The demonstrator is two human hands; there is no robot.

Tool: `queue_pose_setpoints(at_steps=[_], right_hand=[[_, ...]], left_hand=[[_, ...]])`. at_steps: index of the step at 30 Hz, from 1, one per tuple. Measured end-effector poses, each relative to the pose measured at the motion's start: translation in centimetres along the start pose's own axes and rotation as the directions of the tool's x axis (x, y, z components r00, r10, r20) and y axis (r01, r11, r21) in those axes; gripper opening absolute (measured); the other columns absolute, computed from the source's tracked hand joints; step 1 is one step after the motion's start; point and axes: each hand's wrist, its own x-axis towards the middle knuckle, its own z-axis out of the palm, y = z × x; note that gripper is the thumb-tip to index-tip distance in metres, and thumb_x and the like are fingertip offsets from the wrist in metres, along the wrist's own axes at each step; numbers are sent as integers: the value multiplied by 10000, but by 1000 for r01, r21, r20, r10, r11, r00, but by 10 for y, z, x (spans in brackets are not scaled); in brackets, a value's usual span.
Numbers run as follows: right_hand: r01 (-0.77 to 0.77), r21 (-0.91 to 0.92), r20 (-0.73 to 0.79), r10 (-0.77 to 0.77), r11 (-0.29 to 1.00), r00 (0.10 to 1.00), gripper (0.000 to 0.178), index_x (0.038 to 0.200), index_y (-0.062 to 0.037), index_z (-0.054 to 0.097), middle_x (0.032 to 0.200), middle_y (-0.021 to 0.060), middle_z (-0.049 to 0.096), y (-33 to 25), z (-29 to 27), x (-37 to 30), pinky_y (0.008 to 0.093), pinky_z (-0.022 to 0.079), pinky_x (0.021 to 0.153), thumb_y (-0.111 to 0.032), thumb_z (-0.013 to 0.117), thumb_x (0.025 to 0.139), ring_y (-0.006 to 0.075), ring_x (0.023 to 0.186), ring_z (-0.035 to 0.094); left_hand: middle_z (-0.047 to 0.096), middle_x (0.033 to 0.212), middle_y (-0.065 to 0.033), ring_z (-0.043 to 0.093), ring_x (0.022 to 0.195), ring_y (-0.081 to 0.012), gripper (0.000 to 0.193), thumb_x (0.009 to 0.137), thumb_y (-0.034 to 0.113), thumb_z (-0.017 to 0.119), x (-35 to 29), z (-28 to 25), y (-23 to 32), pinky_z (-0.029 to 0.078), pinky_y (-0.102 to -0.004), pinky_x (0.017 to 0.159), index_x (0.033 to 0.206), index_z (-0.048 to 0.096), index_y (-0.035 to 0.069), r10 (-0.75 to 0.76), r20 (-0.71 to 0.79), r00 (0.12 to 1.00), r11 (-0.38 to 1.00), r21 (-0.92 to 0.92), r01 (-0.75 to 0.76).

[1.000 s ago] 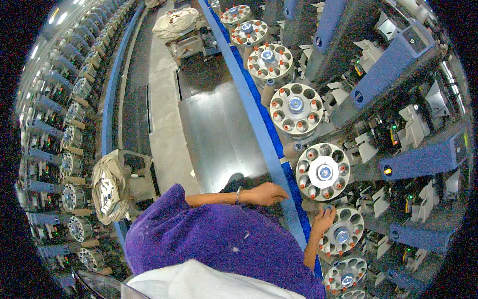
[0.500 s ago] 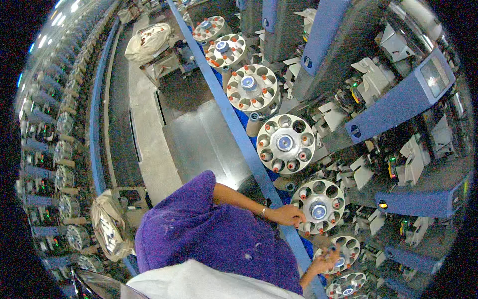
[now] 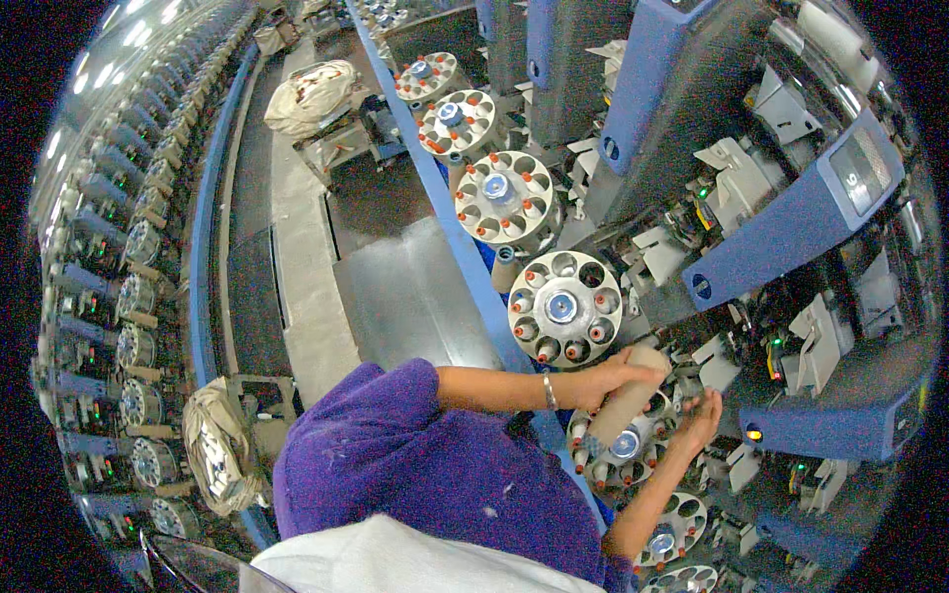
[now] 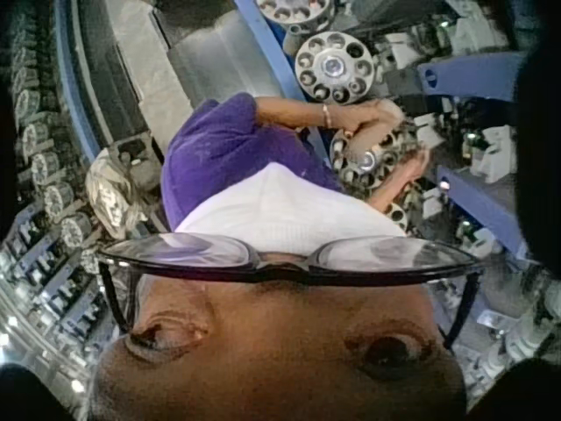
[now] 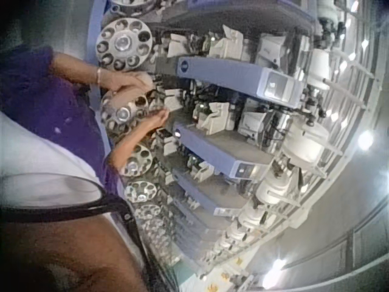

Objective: The person repeatedly picks white spools from a cloth bag and places them into slots on a circular machine. They also handle empty cardboard tubes, placing them into the machine. The task is performed by hand without tools.

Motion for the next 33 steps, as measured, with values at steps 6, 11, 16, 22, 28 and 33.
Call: queue_pose_setpoints(at_steps=[6,11,16,22,28,33], right_hand=[[-210,558,-13,261,803,965,252,1165,19,542,954,80,564,100,-24,198,306,491,740,-121,541,956,155,765,513],[39,-7,130,-38,999,991,289,1163,52,600,870,73,636,72,26,73,266,481,760,-146,569,955,160,786,568],[691,-668,504,-515,277,694,226,998,5,679,1043,102,681,-29,40,6,339,495,806,-190,574,956,206,929,625],[451,-772,316,-345,449,884,140,941,-2,626,804,86,619,-44,55,-1,276,455,650,-129,567,927,143,670,521],[719,-695,603,-547,-2,581,92,933,-7,639,830,130,604,-99,72,-46,414,450,698,-77,600,889,340,774,539],[740,-661,733,-102,127,672,60,851,25,540,814,152,527,-187,114,-106,422,444,715,72,524,817,352,782,547]], left_hand=[[395,1330,-65,474,1166,-231,836,847,248,654,-17,4,-23,417,-438,949,1481,114,187,52,44,998,999,-2,-52],[439,1280,-65,504,1130,-213,732,858,226,562,-21,-22,-10,436,-380,937,1466,156,198,134,38,990,990,-45,-133],[465,1257,-78,525,1101,-220,675,882,188,541,-21,-17,-6,437,-376,949,1451,178,175,166,61,984,984,-79,-161],[398,1335,-114,447,1191,-240,734,883,246,575,-9,7,-8,388,-375,985,1466,146,129,113,103,988,992,39,-118],[463,1327,-192,493,1189,-290,952,722,214,764,26,22,-22,409,-379,983,1464,179,99,648,14,762,616,579,-534],[516,1295,-216,534,1173,-374,1021,632,172,850,62,44,-27,440,-416,982,1449,243,91,698,318,642,283,701,-655]])
